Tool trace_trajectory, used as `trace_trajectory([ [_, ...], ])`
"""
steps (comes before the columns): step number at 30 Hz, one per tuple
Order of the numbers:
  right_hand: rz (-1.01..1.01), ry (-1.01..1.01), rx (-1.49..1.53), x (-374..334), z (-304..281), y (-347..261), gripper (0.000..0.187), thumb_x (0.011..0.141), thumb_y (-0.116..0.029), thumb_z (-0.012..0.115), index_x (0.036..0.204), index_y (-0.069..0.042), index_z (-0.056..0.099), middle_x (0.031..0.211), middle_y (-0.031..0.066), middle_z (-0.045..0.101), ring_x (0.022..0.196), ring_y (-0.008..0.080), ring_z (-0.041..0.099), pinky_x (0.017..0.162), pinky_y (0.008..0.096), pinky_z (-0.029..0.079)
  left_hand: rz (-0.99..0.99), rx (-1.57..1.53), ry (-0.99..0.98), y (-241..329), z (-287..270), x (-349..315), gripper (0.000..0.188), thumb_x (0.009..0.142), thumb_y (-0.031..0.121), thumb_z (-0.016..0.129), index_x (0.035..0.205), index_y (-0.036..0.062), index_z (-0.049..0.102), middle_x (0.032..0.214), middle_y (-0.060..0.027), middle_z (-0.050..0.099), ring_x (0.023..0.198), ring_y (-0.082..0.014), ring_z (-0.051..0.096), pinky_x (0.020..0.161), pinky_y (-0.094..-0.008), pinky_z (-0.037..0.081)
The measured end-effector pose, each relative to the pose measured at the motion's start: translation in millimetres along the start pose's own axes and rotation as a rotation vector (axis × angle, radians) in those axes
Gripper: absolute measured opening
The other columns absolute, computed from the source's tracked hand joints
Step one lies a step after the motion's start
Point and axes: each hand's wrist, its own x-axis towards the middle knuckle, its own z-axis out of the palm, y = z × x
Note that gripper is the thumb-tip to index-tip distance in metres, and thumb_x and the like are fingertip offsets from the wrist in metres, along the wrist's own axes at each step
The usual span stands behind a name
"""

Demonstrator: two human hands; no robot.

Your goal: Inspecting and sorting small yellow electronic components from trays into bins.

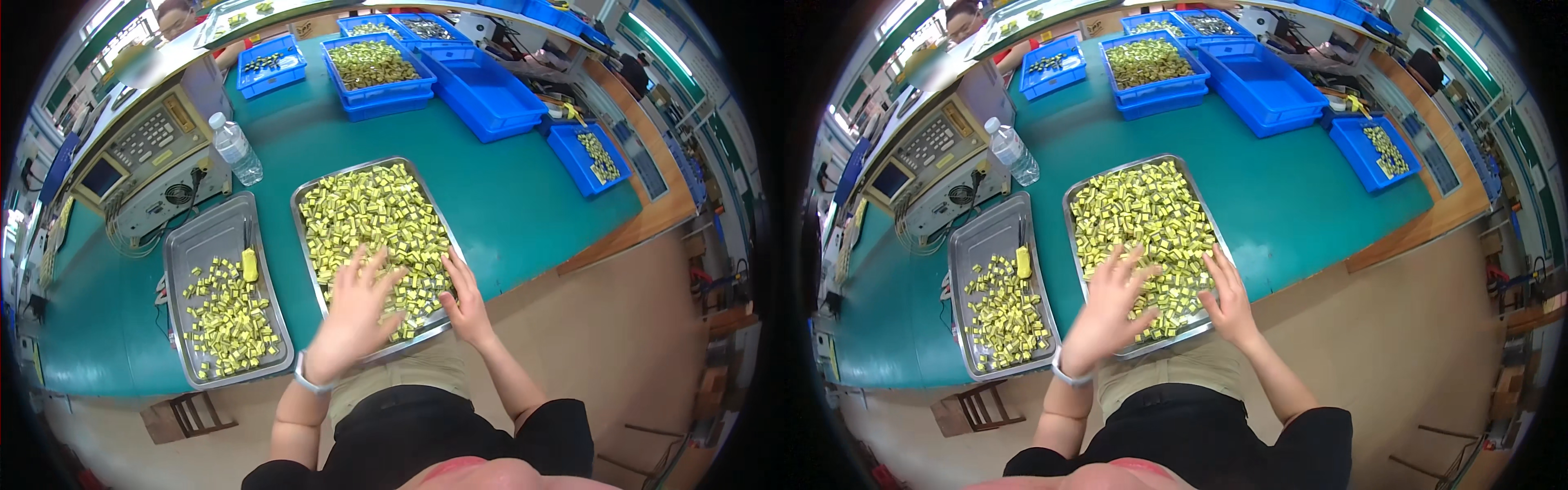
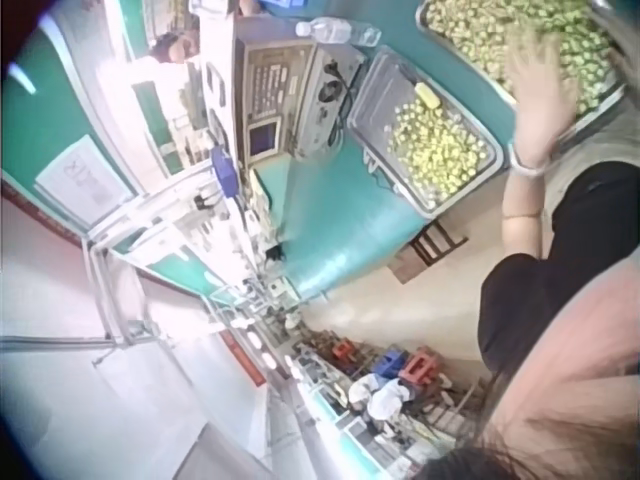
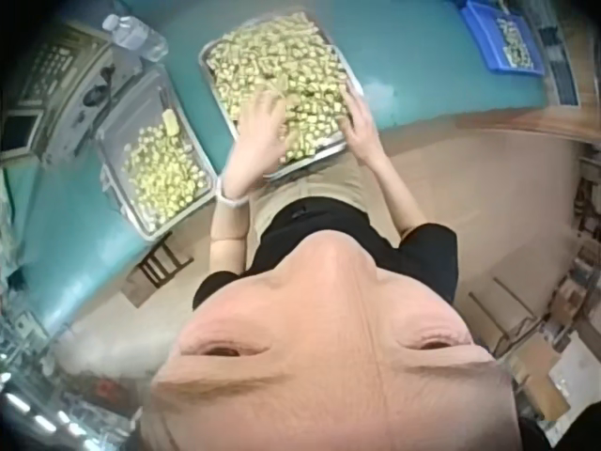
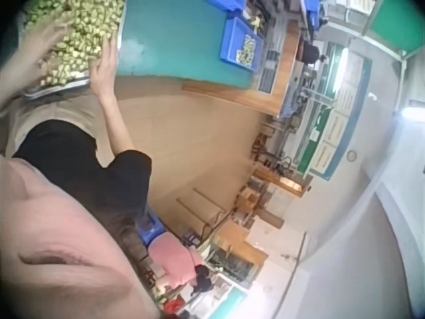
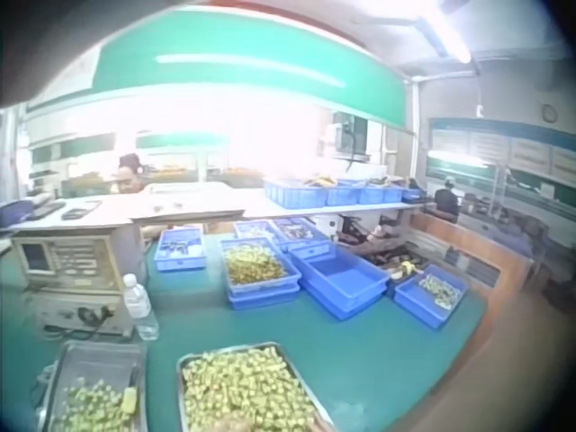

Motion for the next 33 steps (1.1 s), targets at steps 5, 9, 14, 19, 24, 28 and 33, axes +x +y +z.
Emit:
trace_trajectory([
  [5, 0.072, 0.079, 0.073, -2.1, 6.0, -7.7, 0.054, 0.098, -0.032, 0.048, 0.141, 0.001, 0.042, 0.150, 0.0232, 0.033, 0.137, 0.0386, 0.035, 0.111, 0.0440, 0.030, -0.173, 0.058, -0.012, 21.4, 60.7, -40.4, 0.073, 0.081, 0.037, 0.072, 0.143, 0.0144, 0.041, 0.155, -0.0232, 0.015, 0.143, -0.0466, 0.006, 0.110, -0.0634, 0.016],
  [9, 0.160, 0.128, 0.103, -0.3, 17.0, -13.8, 0.050, 0.096, -0.021, 0.048, 0.140, 0.002, 0.042, 0.151, 0.0229, 0.030, 0.139, 0.0377, 0.032, 0.112, 0.0442, 0.027, -0.212, 0.109, 0.056, 10.1, 82.8, -44.6, 0.074, 0.082, 0.044, 0.069, 0.144, 0.0144, 0.041, 0.156, -0.0208, 0.015, 0.143, -0.0457, 0.008, 0.110, -0.0622, 0.012],
  [14, 0.219, 0.188, 0.133, 6.8, 40.0, -16.5, 0.048, 0.095, -0.018, 0.049, 0.138, 0.003, 0.044, 0.152, 0.0238, 0.027, 0.141, 0.0387, 0.024, 0.114, 0.0469, 0.020, -0.233, 0.113, 0.094, 4.8, 88.5, -42.0, 0.073, 0.082, 0.046, 0.068, 0.143, 0.0154, 0.042, 0.156, -0.0191, 0.017, 0.143, -0.0442, 0.009, 0.110, -0.0610, 0.013],
  [19, 0.260, 0.226, 0.010, 12.3, 49.8, -23.0, 0.051, 0.094, -0.020, 0.053, 0.141, -0.003, 0.043, 0.156, 0.0197, 0.020, 0.144, 0.0359, 0.016, 0.115, 0.0487, 0.013, -0.238, 0.075, 0.148, 5.0, 85.5, -37.8, 0.066, 0.079, 0.039, 0.072, 0.137, 0.0154, 0.049, 0.154, -0.0163, 0.021, 0.142, -0.0418, 0.013, 0.110, -0.0613, 0.016],
  [24, 0.281, 0.198, 0.137, 11.6, 39.1, -33.7, 0.050, 0.092, -0.011, 0.054, 0.140, -0.002, 0.043, 0.156, 0.0194, 0.021, 0.143, 0.0338, 0.022, 0.115, 0.0438, 0.020, -0.194, 0.064, 0.179, 4.6, 85.8, -43.3, 0.067, 0.076, 0.035, 0.076, 0.135, 0.0162, 0.050, 0.154, -0.0170, 0.023, 0.142, -0.0431, 0.015, 0.111, -0.0600, 0.013],
  [28, 0.176, 0.223, -0.013, 11.5, 13.6, -25.4, 0.041, 0.092, -0.009, 0.053, 0.131, 0.002, 0.052, 0.143, 0.0206, 0.044, 0.128, 0.0323, 0.047, 0.106, 0.0403, 0.037, -0.282, 0.016, 0.239, 4.9, 74.2, -60.3, 0.066, 0.078, 0.032, 0.074, 0.137, 0.0184, 0.047, 0.154, -0.0188, 0.021, 0.142, -0.0426, 0.016, 0.109, -0.0613, 0.016],
  [33, 0.098, 0.048, 0.108, 27.3, -20.9, 22.1, 0.036, 0.092, -0.011, 0.052, 0.125, 0.002, 0.057, 0.133, 0.0193, 0.055, 0.121, 0.0325, 0.054, 0.103, 0.0400, 0.041, -0.412, -0.078, 0.417, -15.3, 73.1, -77.4, 0.068, 0.087, 0.026, 0.065, 0.142, 0.0018, 0.034, 0.154, -0.0251, 0.016, 0.141, -0.0448, 0.017, 0.113, -0.0511, 0.020],
])
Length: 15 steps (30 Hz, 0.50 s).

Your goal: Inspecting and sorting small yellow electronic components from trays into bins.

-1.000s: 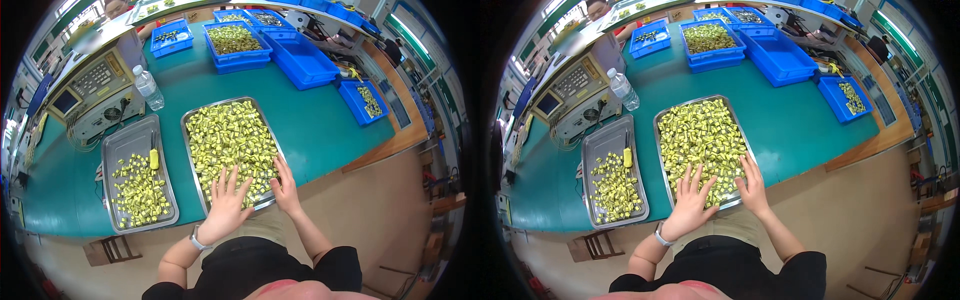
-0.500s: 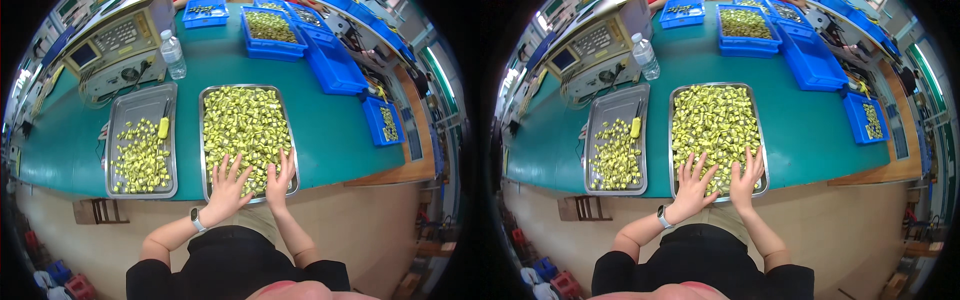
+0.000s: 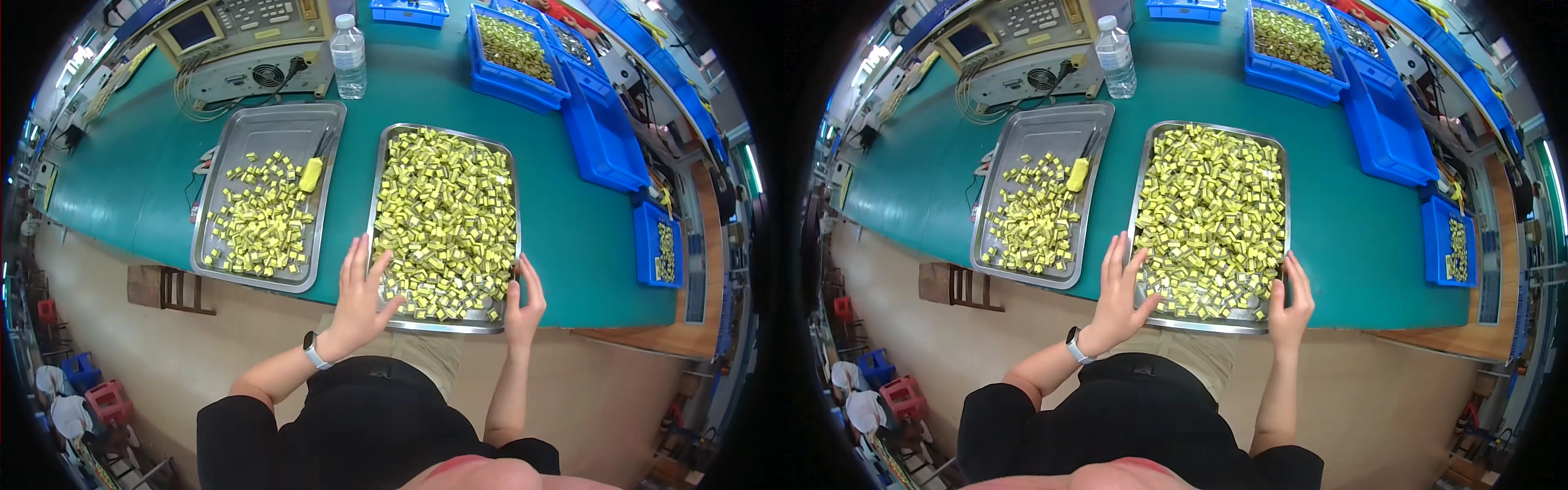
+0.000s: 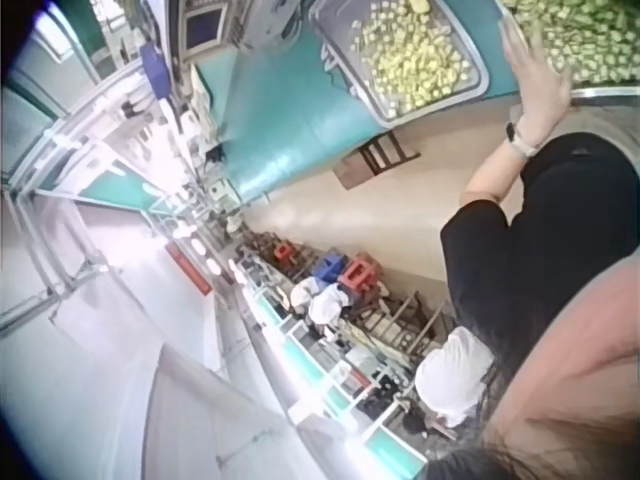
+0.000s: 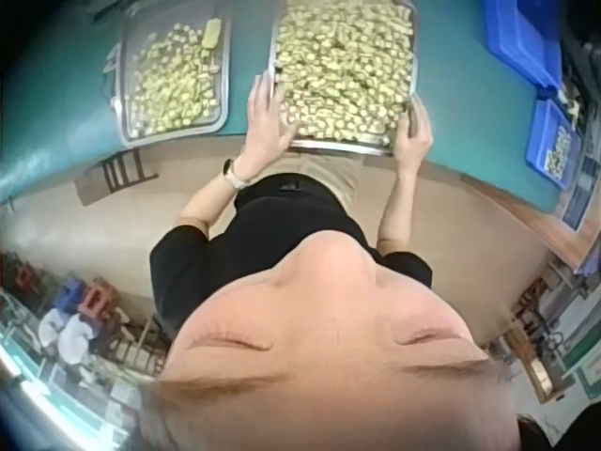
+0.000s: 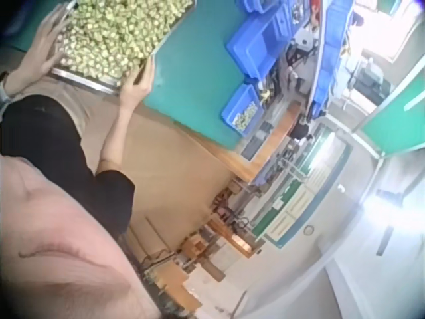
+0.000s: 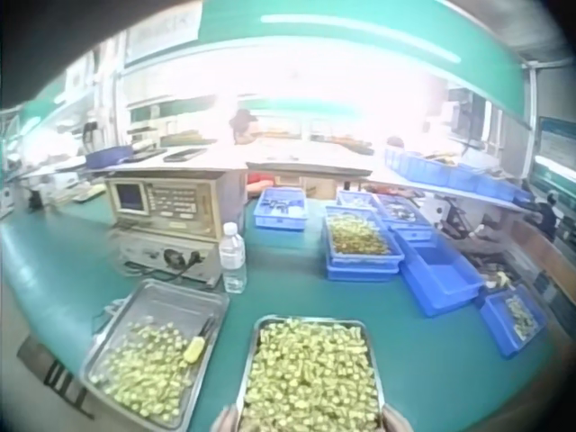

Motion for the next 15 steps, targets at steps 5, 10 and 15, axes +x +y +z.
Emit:
trace_trajectory([
  [5, 0.004, -0.015, 0.322, -1.6, 10.4, 36.0, 0.048, 0.094, -0.018, 0.054, 0.135, 0.006, 0.047, 0.146, 0.0196, 0.041, 0.136, 0.0308, 0.038, 0.113, 0.0406, 0.029, -0.150, -0.337, 0.082, -10.0, 12.5, -3.4, 0.062, 0.091, 0.023, 0.060, 0.143, 0.0010, 0.035, 0.154, -0.0244, 0.019, 0.141, -0.0417, 0.022, 0.113, -0.0483, 0.023],
  [10, 0.241, 0.029, 0.794, 0.8, 12.7, 39.8, 0.059, 0.095, -0.023, 0.055, 0.139, 0.012, 0.037, 0.147, 0.0229, 0.038, 0.135, 0.0295, 0.039, 0.112, 0.0393, 0.032, -0.143, -0.322, 0.142, -12.4, 18.3, 7.4, 0.055, 0.089, 0.020, 0.058, 0.138, -0.0009, 0.042, 0.149, -0.0211, 0.035, 0.140, -0.0391, 0.029, 0.113, -0.0455, 0.027],
  [15, 0.362, -0.033, 0.760, -4.9, 24.7, 27.0, 0.058, 0.090, -0.002, 0.053, 0.142, 0.010, 0.033, 0.148, 0.0226, 0.037, 0.134, 0.0252, 0.041, 0.109, 0.0354, 0.035, -0.219, -0.381, 0.259, -24.6, 13.1, 21.8, 0.047, 0.089, 0.018, 0.059, 0.131, -0.0018, 0.049, 0.139, -0.0219, 0.048, 0.135, -0.0391, 0.039, 0.110, -0.0440, 0.033],
])
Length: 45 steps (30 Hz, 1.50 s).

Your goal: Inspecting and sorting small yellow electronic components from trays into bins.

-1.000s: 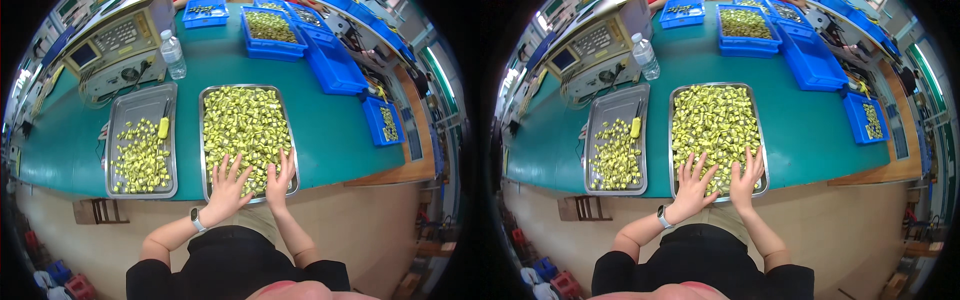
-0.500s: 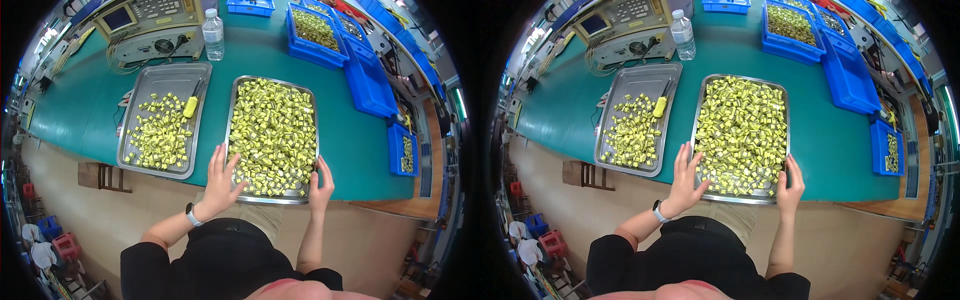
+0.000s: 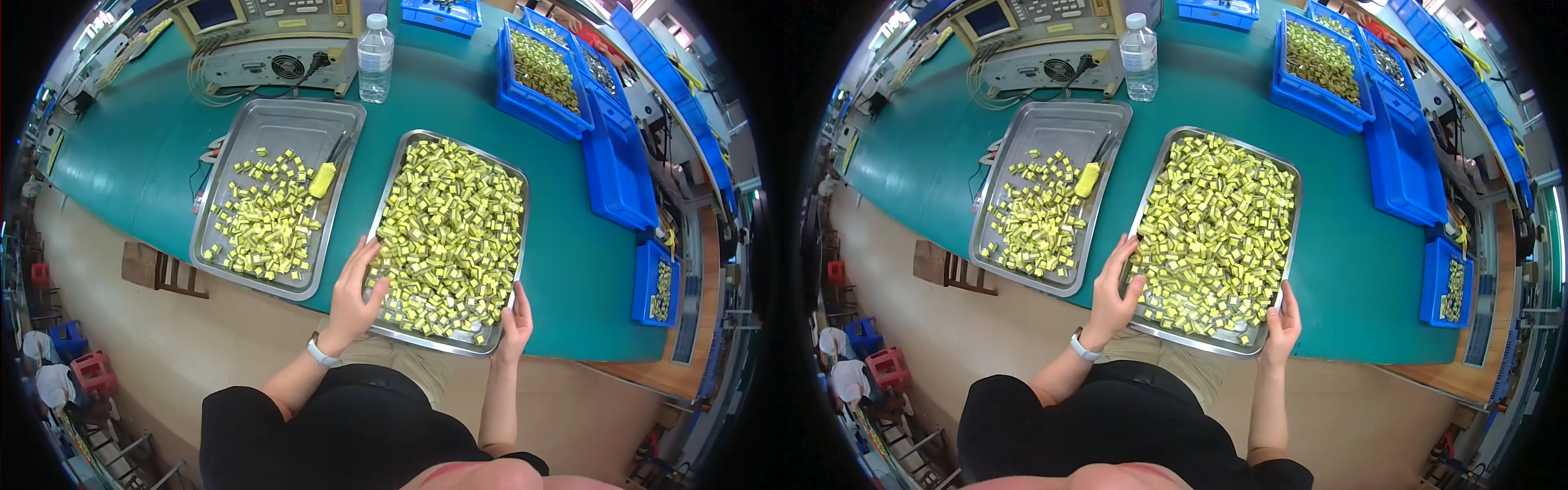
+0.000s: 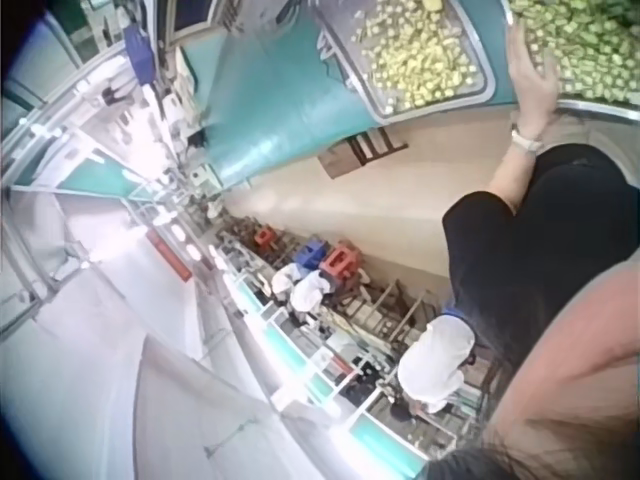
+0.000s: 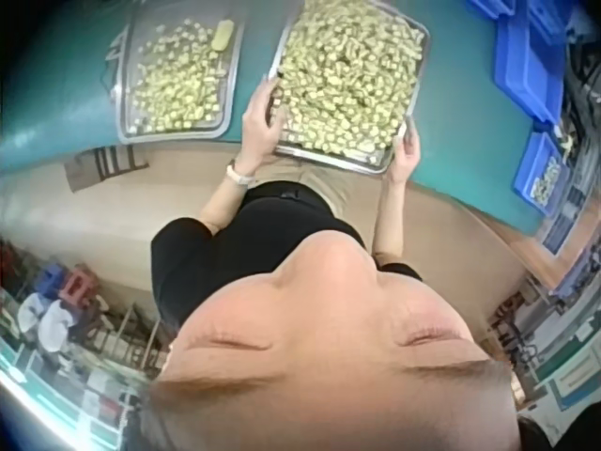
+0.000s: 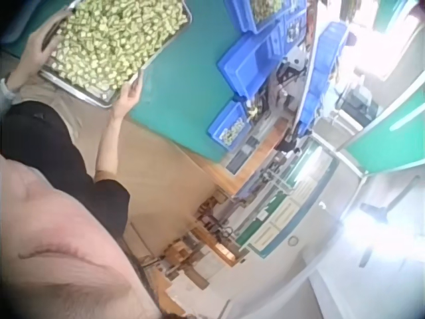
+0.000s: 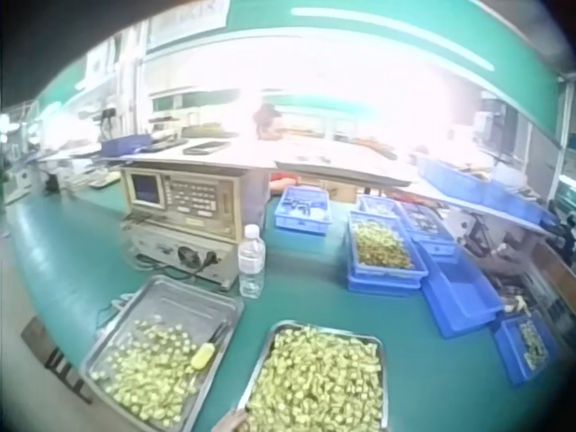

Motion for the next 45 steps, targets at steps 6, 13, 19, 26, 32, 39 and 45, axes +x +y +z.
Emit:
trace_trajectory([
  [6, 0.030, -0.021, 0.037, 21.2, 8.5, -5.4, 0.058, 0.086, 0.009, 0.045, 0.142, 0.010, 0.033, 0.149, 0.0223, 0.035, 0.137, 0.0261, 0.038, 0.111, 0.0352, 0.033, 0.063, 0.117, -0.034, -1.2, -3.6, 9.5, 0.045, 0.089, 0.016, 0.058, 0.130, -0.0009, 0.051, 0.140, -0.0201, 0.048, 0.138, -0.0383, 0.036, 0.110, -0.0438, 0.032],
  [13, -0.011, 0.026, -0.072, 38.2, 7.1, -4.8, 0.050, 0.088, 0.008, 0.046, 0.138, 0.010, 0.041, 0.144, 0.0210, 0.044, 0.133, 0.0264, 0.044, 0.110, 0.0350, 0.034, 0.127, 0.277, 0.026, 13.8, -1.0, 14.6, 0.042, 0.087, 0.014, 0.061, 0.127, 0.0030, 0.054, 0.140, -0.0171, 0.048, 0.136, -0.0371, 0.038, 0.110, -0.0443, 0.032],
  [19, -0.369, 0.276, -0.477, 26.3, 25.3, -22.3, 0.039, 0.092, 0.004, 0.045, 0.130, 0.006, 0.052, 0.137, 0.0160, 0.052, 0.127, 0.0249, 0.050, 0.107, 0.0361, 0.036, 0.244, 0.444, 0.261, 21.6, -46.3, 98.4, 0.062, 0.081, 0.012, 0.067, 0.138, 0.0029, 0.044, 0.131, -0.0190, 0.053, 0.118, -0.0382, 0.048, 0.102, -0.0442, 0.038],
  [26, -0.533, 0.304, -0.501, 3.0, 73.4, -39.0, 0.035, 0.094, 0.002, 0.043, 0.127, 0.005, 0.055, 0.128, 0.0134, 0.059, 0.117, 0.0204, 0.055, 0.100, 0.0324, 0.041, -0.007, 0.784, 0.047, -56.9, -65.6, 154.5, 0.049, 0.079, 0.012, 0.070, 0.125, 0.0024, 0.055, 0.107, -0.0175, 0.065, 0.100, -0.0365, 0.060, 0.088, -0.0439, 0.049],
  [32, -0.523, 0.145, -0.466, -7.7, 89.6, -39.6, 0.031, 0.095, 0.001, 0.044, 0.123, 0.006, 0.056, 0.123, 0.0156, 0.061, 0.115, 0.0218, 0.057, 0.099, 0.0343, 0.044, 0.029, 0.809, -0.011, -52.1, -70.6, 146.5, 0.040, 0.081, 0.008, 0.067, 0.119, 0.0011, 0.059, 0.104, -0.0172, 0.065, 0.099, -0.0364, 0.060, 0.086, -0.0436, 0.049],
  [39, -0.371, -0.255, -0.170, -10.6, 129.0, -44.4, 0.050, 0.101, -0.019, 0.049, 0.143, 0.004, 0.035, 0.133, 0.0205, 0.054, 0.121, 0.0265, 0.054, 0.104, 0.0370, 0.040, 0.227, 0.023, -0.260, 39.4, -36.5, 69.8, 0.042, 0.082, 0.001, 0.064, 0.122, 0.0031, 0.056, 0.114, -0.0162, 0.061, 0.108, -0.0332, 0.057, 0.094, -0.0401, 0.045],
  [45, -0.237, -0.216, -0.002, -20.0, 138.8, -31.9, 0.045, 0.100, -0.017, 0.051, 0.136, 0.008, 0.042, 0.129, 0.0198, 0.057, 0.115, 0.0243, 0.058, 0.099, 0.0361, 0.047, 0.116, -0.208, -0.438, 50.1, 1.0, 27.5, 0.042, 0.077, -0.002, 0.069, 0.118, 0.0013, 0.056, 0.112, -0.0129, 0.063, 0.099, -0.0259, 0.062, 0.087, -0.0352, 0.050],
])
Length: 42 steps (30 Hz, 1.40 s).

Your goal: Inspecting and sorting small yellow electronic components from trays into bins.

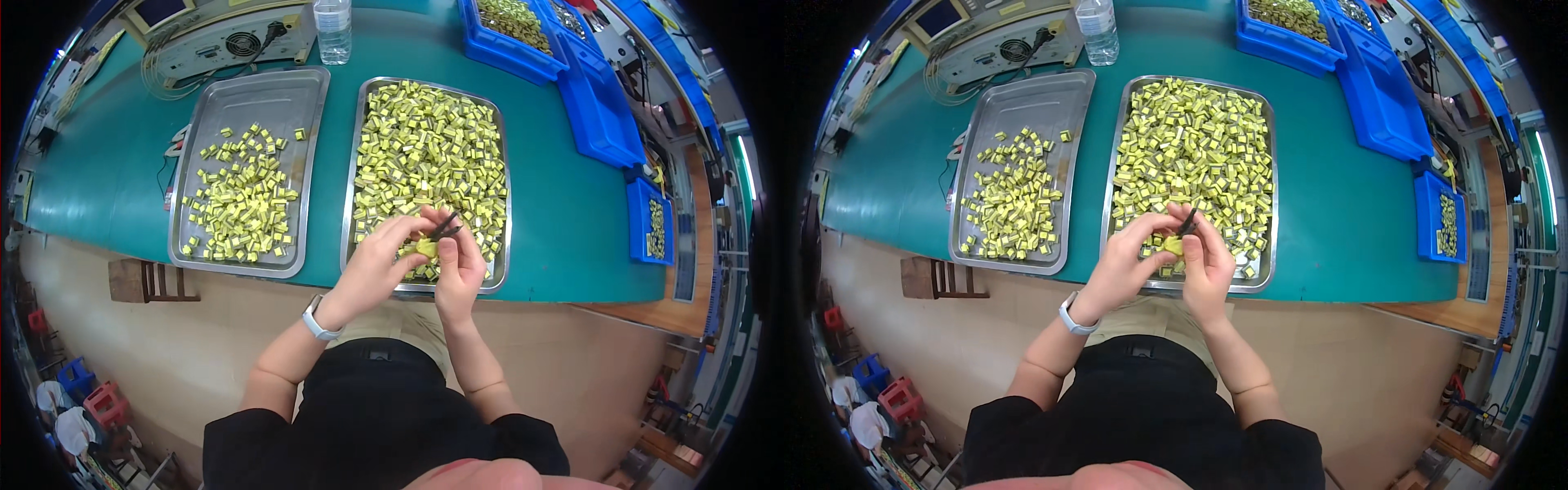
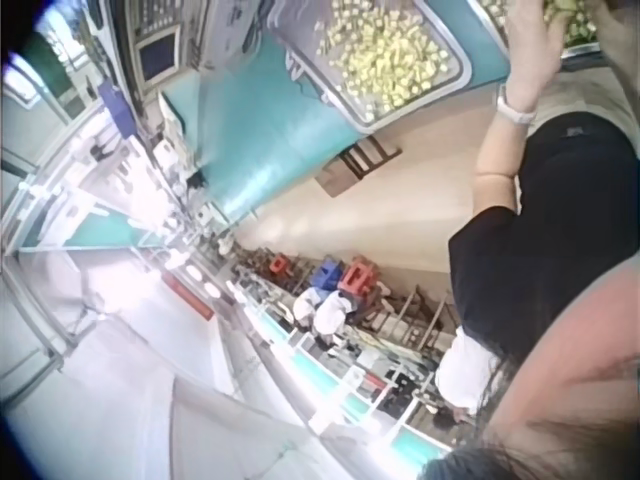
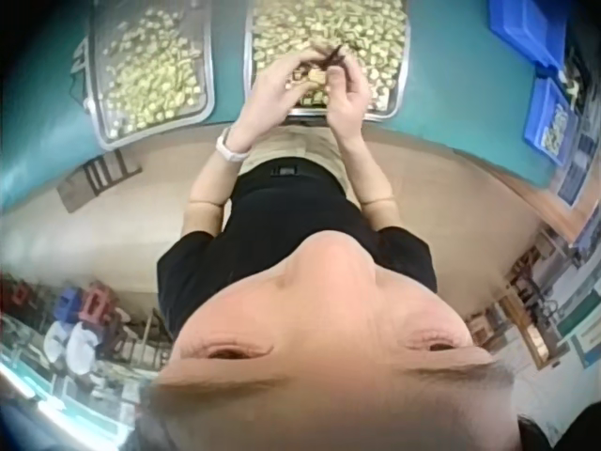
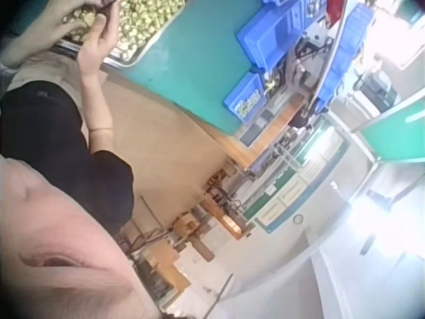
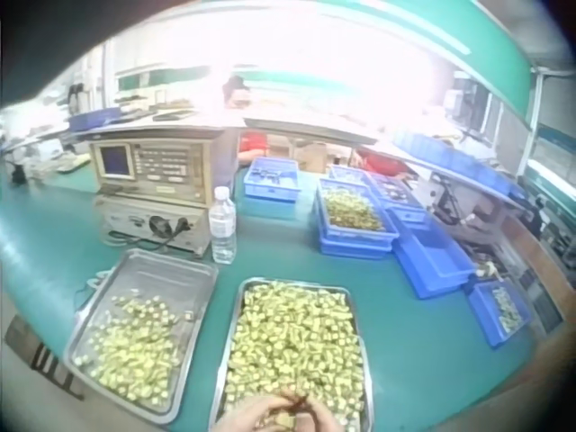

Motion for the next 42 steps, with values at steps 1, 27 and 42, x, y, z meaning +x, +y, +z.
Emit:
trace_trajectory([
  [1, 0.008, 0.037, -0.026, -2.9, -2.5, 4.6, 0.042, 0.100, -0.017, 0.052, 0.133, 0.008, 0.046, 0.126, 0.0198, 0.059, 0.112, 0.0242, 0.060, 0.097, 0.0359, 0.048, -0.008, -0.033, -0.004, -1.3, 3.5, -0.7, 0.042, 0.077, -0.002, 0.069, 0.117, 0.0010, 0.055, 0.111, -0.0128, 0.063, 0.100, -0.0261, 0.063, 0.087, -0.0352, 0.050],
  [27, 0.117, 0.238, -0.179, -18.5, -15.5, 21.5, 0.041, 0.104, -0.029, 0.040, 0.131, 0.002, 0.046, 0.102, 0.0095, 0.064, 0.083, 0.0151, 0.062, 0.089, 0.0348, 0.048, 0.534, 0.895, -0.662, 200.0, -34.4, 50.2, 0.019, 0.074, 0.016, 0.061, 0.084, -0.0003, 0.062, 0.080, -0.0124, 0.061, 0.087, -0.0240, 0.062, 0.062, -0.0310, 0.052],
  [42, 0.076, 0.261, -0.142, -18.8, -16.5, 21.0, 0.038, 0.102, -0.027, 0.047, 0.127, 0.002, 0.049, 0.100, 0.0068, 0.064, 0.082, 0.0130, 0.061, 0.087, 0.0302, 0.047, 0.474, 0.873, -0.917, 225.6, -28.7, 60.5, 0.016, 0.053, 0.022, 0.070, 0.062, 0.0091, 0.067, 0.069, -0.0082, 0.060, 0.070, -0.0202, 0.060, 0.057, -0.0271, 0.046],
])
